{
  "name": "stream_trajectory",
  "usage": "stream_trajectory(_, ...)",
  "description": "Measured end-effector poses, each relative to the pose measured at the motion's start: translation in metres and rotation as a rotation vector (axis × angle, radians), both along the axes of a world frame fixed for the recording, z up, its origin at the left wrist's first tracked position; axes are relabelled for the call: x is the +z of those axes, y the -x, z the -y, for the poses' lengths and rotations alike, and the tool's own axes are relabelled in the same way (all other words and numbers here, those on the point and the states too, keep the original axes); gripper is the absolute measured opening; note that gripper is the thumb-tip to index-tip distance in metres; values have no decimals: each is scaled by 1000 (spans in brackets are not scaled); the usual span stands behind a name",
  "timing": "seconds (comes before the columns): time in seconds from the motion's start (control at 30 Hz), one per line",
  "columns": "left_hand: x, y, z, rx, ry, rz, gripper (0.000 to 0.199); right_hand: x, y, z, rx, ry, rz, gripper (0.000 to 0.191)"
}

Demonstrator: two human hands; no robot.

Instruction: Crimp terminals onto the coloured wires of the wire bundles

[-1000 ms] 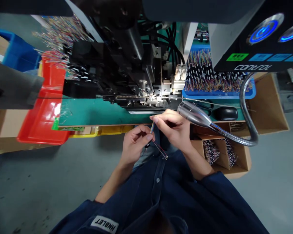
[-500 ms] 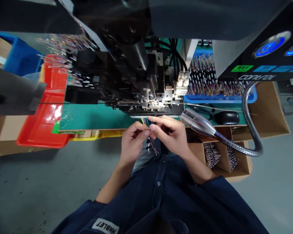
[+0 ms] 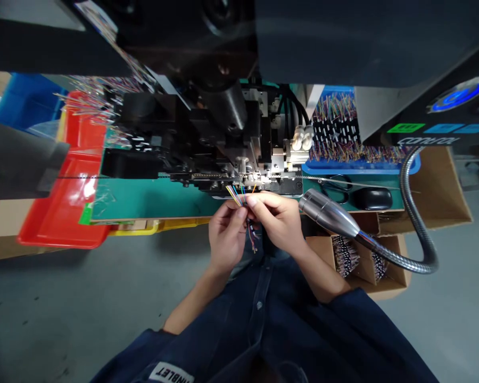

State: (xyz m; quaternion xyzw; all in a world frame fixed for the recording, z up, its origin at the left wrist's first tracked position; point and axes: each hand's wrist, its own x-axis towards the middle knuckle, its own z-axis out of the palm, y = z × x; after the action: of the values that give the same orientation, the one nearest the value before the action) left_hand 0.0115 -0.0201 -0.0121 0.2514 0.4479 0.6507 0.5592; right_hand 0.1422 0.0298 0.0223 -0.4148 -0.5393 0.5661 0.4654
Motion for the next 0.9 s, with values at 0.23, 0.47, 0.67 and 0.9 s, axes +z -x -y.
stream_trajectory(0.23,0,-9,-4,76,-44,-10,30,-5,3,-6,29,256,-194,42)
stream_trajectory(0.47,0,-8,-9,159,-61,-29,31,-5,8,-12,33,260,-170,50)
stream_trajectory(0.67,2,-10,-13,180,-98,-19,31,5,9,-12,9,336,-221,49)
stream_trajectory(0.9,-1,-9,-14,187,-126,-16,28,22,10,-10,-23,391,-220,44)
